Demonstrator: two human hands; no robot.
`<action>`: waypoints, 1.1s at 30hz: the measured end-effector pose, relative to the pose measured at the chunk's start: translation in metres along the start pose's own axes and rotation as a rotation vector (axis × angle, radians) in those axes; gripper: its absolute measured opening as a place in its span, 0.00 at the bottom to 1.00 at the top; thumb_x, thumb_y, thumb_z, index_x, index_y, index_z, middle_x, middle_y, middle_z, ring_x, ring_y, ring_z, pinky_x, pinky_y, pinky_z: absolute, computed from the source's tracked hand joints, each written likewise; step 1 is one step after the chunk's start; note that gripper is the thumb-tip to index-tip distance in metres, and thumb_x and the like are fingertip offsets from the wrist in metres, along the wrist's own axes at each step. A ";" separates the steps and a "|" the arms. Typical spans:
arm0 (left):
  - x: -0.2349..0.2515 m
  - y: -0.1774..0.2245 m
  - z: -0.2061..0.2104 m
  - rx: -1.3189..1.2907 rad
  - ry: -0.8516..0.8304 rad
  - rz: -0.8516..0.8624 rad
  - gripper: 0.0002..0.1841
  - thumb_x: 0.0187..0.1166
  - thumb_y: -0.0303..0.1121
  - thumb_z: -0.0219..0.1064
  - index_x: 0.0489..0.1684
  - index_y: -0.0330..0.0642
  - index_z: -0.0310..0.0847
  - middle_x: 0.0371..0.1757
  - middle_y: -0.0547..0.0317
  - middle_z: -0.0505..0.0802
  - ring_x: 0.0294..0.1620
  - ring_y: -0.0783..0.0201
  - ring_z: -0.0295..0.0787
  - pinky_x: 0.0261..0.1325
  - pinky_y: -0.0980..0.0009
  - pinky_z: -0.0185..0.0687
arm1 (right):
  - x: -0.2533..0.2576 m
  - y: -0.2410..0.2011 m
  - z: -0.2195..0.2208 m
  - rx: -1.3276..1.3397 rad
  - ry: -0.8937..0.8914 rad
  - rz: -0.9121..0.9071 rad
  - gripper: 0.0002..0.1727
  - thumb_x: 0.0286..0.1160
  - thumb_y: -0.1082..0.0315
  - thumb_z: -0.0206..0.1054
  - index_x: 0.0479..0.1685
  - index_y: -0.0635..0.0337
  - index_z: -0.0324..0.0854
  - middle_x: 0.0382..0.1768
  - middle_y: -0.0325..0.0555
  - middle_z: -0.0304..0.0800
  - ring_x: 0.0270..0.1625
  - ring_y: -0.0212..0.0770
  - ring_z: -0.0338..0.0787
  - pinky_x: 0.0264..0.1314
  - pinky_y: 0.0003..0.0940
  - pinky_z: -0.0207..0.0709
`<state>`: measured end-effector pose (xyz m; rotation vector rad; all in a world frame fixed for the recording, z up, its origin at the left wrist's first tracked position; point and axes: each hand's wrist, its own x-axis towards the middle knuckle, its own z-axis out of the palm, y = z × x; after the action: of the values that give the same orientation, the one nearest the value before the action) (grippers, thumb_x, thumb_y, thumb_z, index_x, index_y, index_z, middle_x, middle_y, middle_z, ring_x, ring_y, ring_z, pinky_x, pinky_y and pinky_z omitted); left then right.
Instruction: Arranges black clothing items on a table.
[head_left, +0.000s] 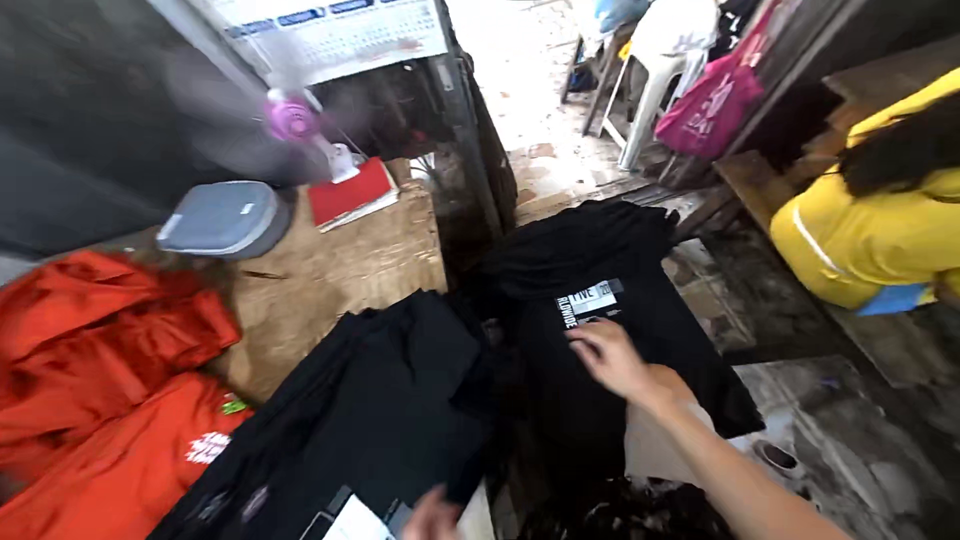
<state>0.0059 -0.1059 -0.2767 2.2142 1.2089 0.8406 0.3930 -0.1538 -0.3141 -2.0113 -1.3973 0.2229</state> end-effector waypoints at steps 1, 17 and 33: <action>0.000 0.032 0.044 -0.105 -0.162 -0.021 0.15 0.86 0.30 0.61 0.60 0.29 0.86 0.50 0.47 0.95 0.51 0.61 0.94 0.60 0.61 0.90 | -0.023 0.040 -0.028 -0.043 0.004 0.181 0.15 0.85 0.62 0.64 0.60 0.53 0.91 0.59 0.47 0.94 0.67 0.47 0.90 0.78 0.53 0.77; -0.108 -0.052 0.278 0.298 -0.504 -0.635 0.36 0.79 0.51 0.72 0.73 0.27 0.71 0.54 0.27 0.90 0.56 0.32 0.90 0.59 0.36 0.84 | -0.245 0.243 -0.054 -0.318 -0.171 1.151 0.33 0.79 0.50 0.66 0.80 0.61 0.73 0.78 0.67 0.74 0.79 0.67 0.76 0.76 0.64 0.73; -0.095 -0.047 0.251 0.170 -0.638 -0.755 0.23 0.79 0.44 0.73 0.54 0.27 0.84 0.48 0.33 0.90 0.54 0.38 0.87 0.62 0.38 0.79 | -0.235 0.239 -0.077 -0.081 -0.261 1.343 0.34 0.84 0.42 0.62 0.76 0.61 0.76 0.64 0.67 0.88 0.69 0.67 0.86 0.72 0.69 0.73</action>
<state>0.1166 -0.1935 -0.5096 1.6850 1.6056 -0.2556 0.5171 -0.4423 -0.4542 -2.7320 0.0582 1.0162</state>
